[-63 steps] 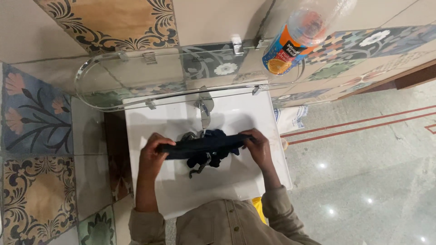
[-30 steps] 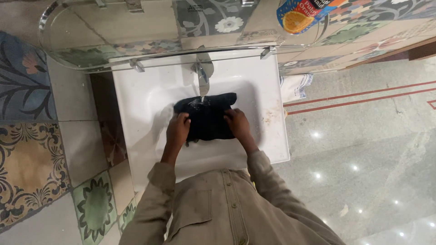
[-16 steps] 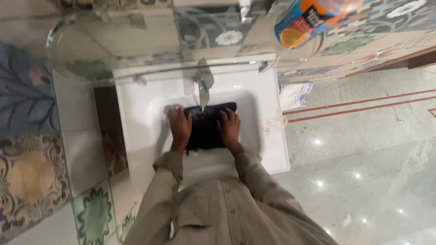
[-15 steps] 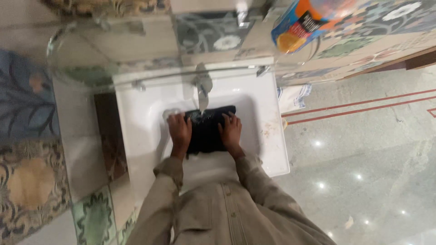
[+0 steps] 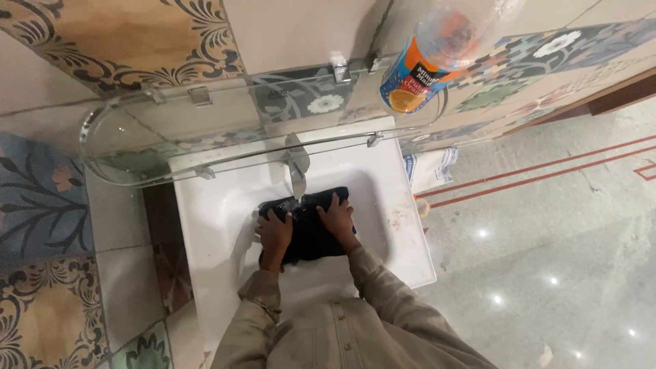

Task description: Washing a small black cloth by hand under a running faucet in a sink.

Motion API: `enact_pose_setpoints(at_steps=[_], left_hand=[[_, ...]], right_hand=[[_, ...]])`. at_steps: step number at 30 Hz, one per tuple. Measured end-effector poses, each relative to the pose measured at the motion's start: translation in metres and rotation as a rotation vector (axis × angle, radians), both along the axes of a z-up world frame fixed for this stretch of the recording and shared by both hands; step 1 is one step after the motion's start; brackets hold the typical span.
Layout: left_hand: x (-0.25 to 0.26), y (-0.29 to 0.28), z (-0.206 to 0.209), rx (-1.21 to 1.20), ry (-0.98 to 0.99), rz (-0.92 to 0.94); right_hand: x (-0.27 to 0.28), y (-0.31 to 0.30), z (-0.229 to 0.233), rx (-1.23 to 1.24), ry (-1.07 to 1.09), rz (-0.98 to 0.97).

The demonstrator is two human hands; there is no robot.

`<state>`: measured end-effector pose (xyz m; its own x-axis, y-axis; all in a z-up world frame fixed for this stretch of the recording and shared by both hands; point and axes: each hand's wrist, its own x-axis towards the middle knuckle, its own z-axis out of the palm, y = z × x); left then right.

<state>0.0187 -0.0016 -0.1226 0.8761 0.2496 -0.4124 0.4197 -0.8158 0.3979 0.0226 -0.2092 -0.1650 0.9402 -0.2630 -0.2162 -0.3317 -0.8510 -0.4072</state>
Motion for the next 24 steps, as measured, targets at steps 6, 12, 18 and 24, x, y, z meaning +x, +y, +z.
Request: enact_pose_setpoints(at_steps=[6, 12, 18, 24], left_hand=[[0.005, -0.003, -0.023, 0.086, 0.074, 0.005], [0.023, -0.012, 0.009, -0.082, 0.139, 0.063], [0.032, -0.011, 0.005, -0.465, 0.138, 0.157], [0.01, -0.042, 0.023, -0.99, 0.02, 0.524]], right_hand=[[0.002, 0.009, 0.019, 0.074, 0.114, -0.027], [0.018, 0.007, -0.004, 0.497, -0.058, 0.022], [0.011, 0.035, 0.089, 1.131, 0.272, -0.365], [-0.016, 0.036, 0.029, 1.812, 0.284, -0.365]])
